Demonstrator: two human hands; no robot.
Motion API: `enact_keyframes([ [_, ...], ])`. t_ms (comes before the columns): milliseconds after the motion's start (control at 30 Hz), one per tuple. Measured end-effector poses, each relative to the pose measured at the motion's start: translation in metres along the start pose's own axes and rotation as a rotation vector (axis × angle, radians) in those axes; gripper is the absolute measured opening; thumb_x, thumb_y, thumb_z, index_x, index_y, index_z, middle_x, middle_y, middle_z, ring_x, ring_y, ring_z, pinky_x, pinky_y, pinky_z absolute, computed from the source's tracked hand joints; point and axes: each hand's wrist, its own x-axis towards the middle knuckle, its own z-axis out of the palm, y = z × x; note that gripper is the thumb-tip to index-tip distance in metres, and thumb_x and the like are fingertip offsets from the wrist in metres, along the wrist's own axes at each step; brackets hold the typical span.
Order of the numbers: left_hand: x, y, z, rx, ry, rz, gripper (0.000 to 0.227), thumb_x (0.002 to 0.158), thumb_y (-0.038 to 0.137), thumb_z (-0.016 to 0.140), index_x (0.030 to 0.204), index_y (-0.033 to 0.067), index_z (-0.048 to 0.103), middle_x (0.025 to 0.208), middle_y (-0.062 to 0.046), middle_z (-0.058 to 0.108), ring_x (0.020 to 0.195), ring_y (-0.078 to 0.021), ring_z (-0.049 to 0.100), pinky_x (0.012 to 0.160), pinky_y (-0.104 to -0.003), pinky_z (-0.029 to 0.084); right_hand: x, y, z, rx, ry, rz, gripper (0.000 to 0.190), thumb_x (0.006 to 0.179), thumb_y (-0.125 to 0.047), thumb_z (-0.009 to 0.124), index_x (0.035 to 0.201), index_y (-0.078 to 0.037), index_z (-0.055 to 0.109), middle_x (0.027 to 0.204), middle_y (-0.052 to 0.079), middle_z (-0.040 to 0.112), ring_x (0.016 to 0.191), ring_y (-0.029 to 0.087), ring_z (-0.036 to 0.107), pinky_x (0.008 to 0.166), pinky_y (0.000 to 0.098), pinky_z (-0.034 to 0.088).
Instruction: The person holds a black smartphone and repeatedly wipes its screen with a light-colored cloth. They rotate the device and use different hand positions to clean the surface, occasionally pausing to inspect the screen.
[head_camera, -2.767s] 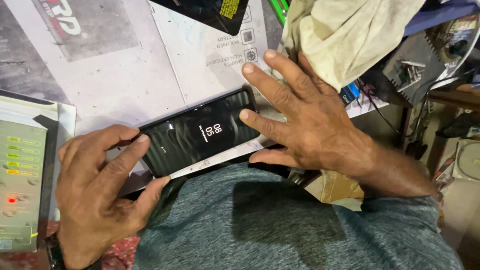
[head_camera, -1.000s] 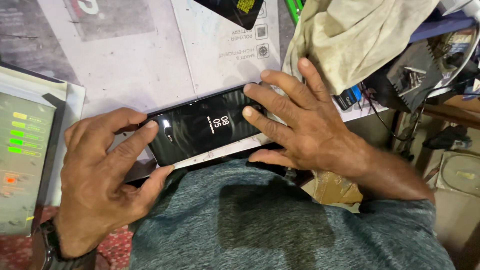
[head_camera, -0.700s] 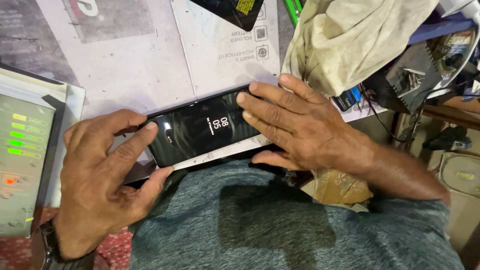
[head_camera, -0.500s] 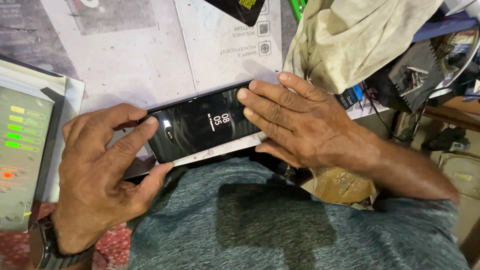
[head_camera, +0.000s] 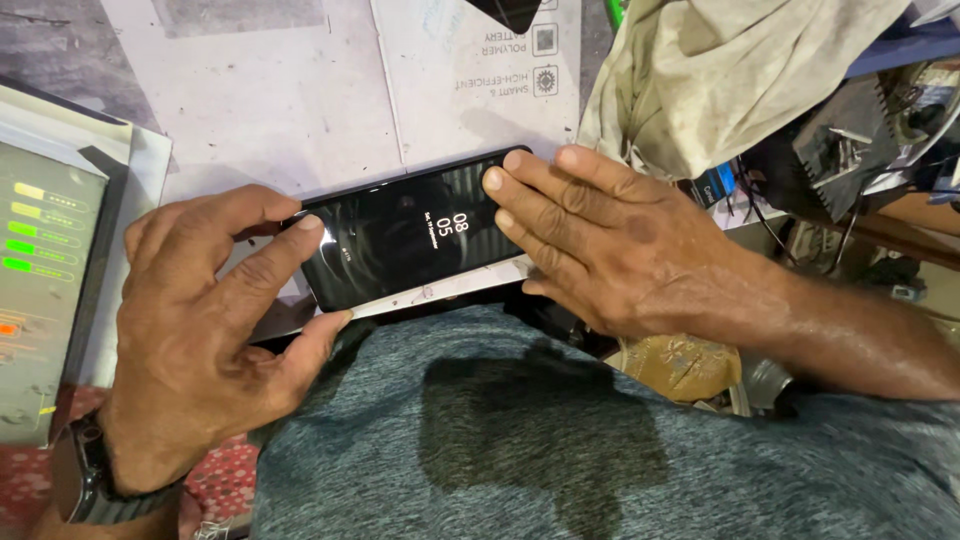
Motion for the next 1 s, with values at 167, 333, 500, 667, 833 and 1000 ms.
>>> enact_keyframes([
  [167,-0.004,-0.003,0.003,-0.01,0.017,0.012,0.063,0.064,0.023,0.09,0.118,0.0011,0.069,0.125,-0.017,0.062,0.114,-0.0327,0.059,0.098,-0.048,0.043,0.0,-0.005,-0.002,0.065,-0.006,0.057,0.058,0.1,-0.038,0.072,0.139,0.005,0.064,0.154,0.023,0.054,0.148,0.031,0.043,0.128,0.0472,0.017],
  [333,-0.011,-0.012,0.006,-0.044,0.053,0.058,0.064,0.065,0.023,0.09,0.122,0.0028,0.067,0.127,-0.017,0.062,0.11,-0.03,0.059,0.097,-0.047,0.042,-0.003,-0.006,0.009,0.09,-0.002,0.081,0.059,0.098,-0.037,0.073,0.144,-0.001,0.062,0.157,0.017,0.052,0.15,0.027,0.04,0.128,0.047,0.014],
  [500,-0.016,-0.021,0.014,-0.074,0.064,0.089,0.066,0.07,0.022,0.091,0.128,0.0061,0.065,0.132,-0.015,0.06,0.114,-0.0271,0.059,0.105,-0.048,0.042,-0.004,-0.006,0.016,0.021,-0.026,0.061,0.059,0.099,-0.039,0.073,0.145,-0.004,0.062,0.158,0.016,0.052,0.149,0.027,0.04,0.127,0.0457,0.012],
  [667,-0.022,-0.02,0.005,-0.103,0.06,0.069,0.062,0.07,0.013,0.089,0.127,0.0028,0.065,0.132,-0.013,0.057,0.116,-0.0277,0.058,0.106,-0.048,0.043,0.0,-0.007,0.015,0.117,-0.053,0.117,0.054,0.096,-0.039,0.07,0.139,-0.007,0.065,0.155,0.013,0.054,0.15,0.027,0.039,0.127,0.0495,0.016],
  [833,-0.018,-0.015,0.001,-0.113,0.059,0.073,0.062,0.071,0.013,0.089,0.126,0.0022,0.064,0.132,-0.012,0.056,0.115,-0.0274,0.058,0.106,-0.048,0.043,-0.001,-0.008,0.011,0.142,-0.088,0.133,0.055,0.092,-0.041,0.069,0.137,-0.01,0.065,0.153,0.013,0.056,0.148,0.027,0.04,0.127,0.0524,0.018],
  [1000,-0.019,-0.015,0.001,-0.115,0.052,0.07,0.062,0.07,0.012,0.089,0.126,0.0014,0.065,0.131,-0.012,0.056,0.116,-0.028,0.058,0.106,-0.048,0.043,0.004,-0.01,0.006,0.102,-0.094,0.12,0.056,0.091,-0.043,0.07,0.135,-0.009,0.068,0.151,0.014,0.058,0.147,0.028,0.042,0.125,0.0528,0.02],
])
